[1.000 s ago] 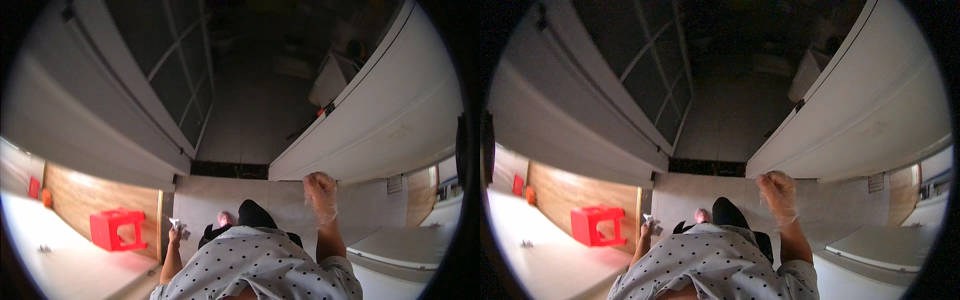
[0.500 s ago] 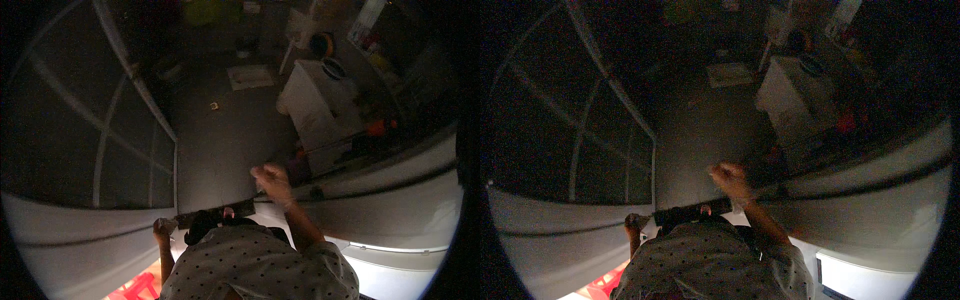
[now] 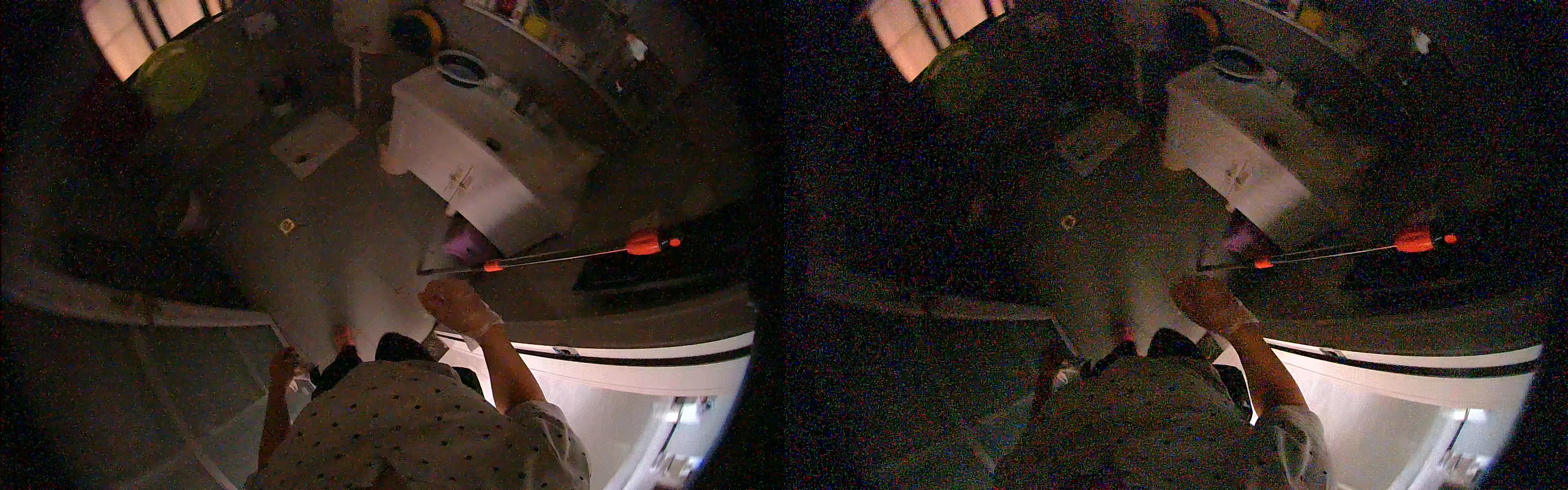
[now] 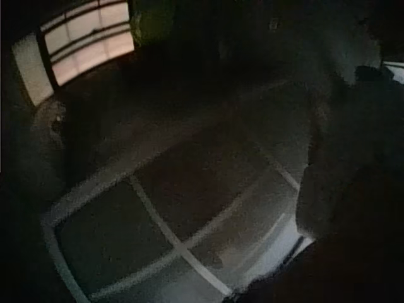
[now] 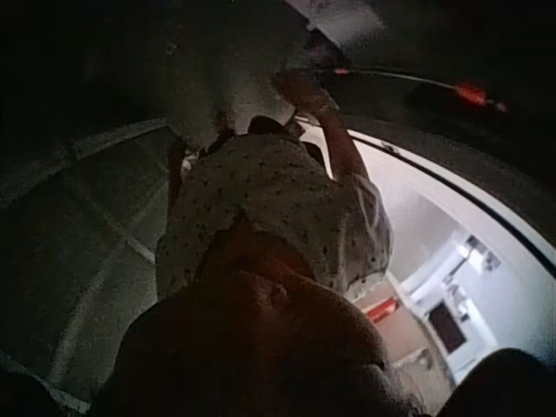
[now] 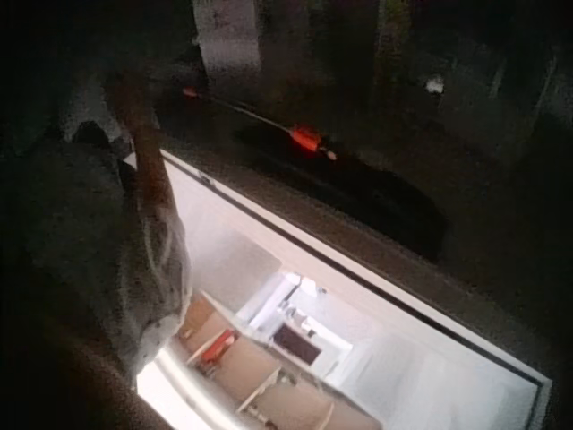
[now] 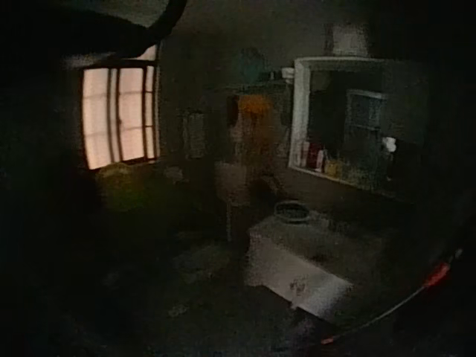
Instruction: The person cleans the balcony floor using a cloth and a spray bottle. They wipe the tiles while sitting, then retrieve a spray bottle from a cabinet and continue cleaning.
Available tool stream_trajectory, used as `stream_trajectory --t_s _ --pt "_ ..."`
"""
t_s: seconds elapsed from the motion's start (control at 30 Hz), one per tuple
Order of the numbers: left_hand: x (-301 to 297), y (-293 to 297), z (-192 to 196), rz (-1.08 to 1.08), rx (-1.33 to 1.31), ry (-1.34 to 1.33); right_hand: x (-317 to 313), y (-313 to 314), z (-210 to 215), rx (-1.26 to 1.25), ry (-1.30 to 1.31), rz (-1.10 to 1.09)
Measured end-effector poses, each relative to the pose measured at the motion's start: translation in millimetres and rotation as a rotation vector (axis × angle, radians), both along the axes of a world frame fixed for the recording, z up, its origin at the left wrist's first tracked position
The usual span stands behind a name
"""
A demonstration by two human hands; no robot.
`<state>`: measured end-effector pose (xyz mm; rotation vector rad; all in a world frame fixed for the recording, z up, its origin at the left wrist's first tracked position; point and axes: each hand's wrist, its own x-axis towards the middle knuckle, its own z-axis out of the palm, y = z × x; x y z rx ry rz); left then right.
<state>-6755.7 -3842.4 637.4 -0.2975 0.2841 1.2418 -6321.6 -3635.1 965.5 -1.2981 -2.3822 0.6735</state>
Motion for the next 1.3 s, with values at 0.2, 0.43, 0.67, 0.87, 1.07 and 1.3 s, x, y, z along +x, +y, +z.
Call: stream_trajectory --t_s 0.2,0.43,0.67,0.87,1.07,1.3 --pt "-5.8 206.1 99.0 0.479 -1.576 -3.006 4.1 38.2 17.5 -0.438 -0.252 -0.123" --pt "49.3 354.8 73.6 1.076 -1.665 -2.936 25.7 84.3 -43.3 -0.350 -0.237 -0.194" --pt "135.6 445.9 67.7 2.146 -0.776 -3.082 16.8 175.4 5.4 -0.687 -0.243 -0.372" --pt "164.3 523.1 13.8 2.001 -1.607 -2.951 19.4 184.6 2.0 -0.647 -0.293 -0.501" --pt "226.1 620.2 -54.9 1.846 -2.355 -2.446 -2.7 175.3 -12.4 -0.619 -0.152 -0.871" --pt "339.9 697.8 -85.5 1.670 -2.154 -2.122 -37.7 153.4 -29.6 -0.779 -0.089 -1.104"
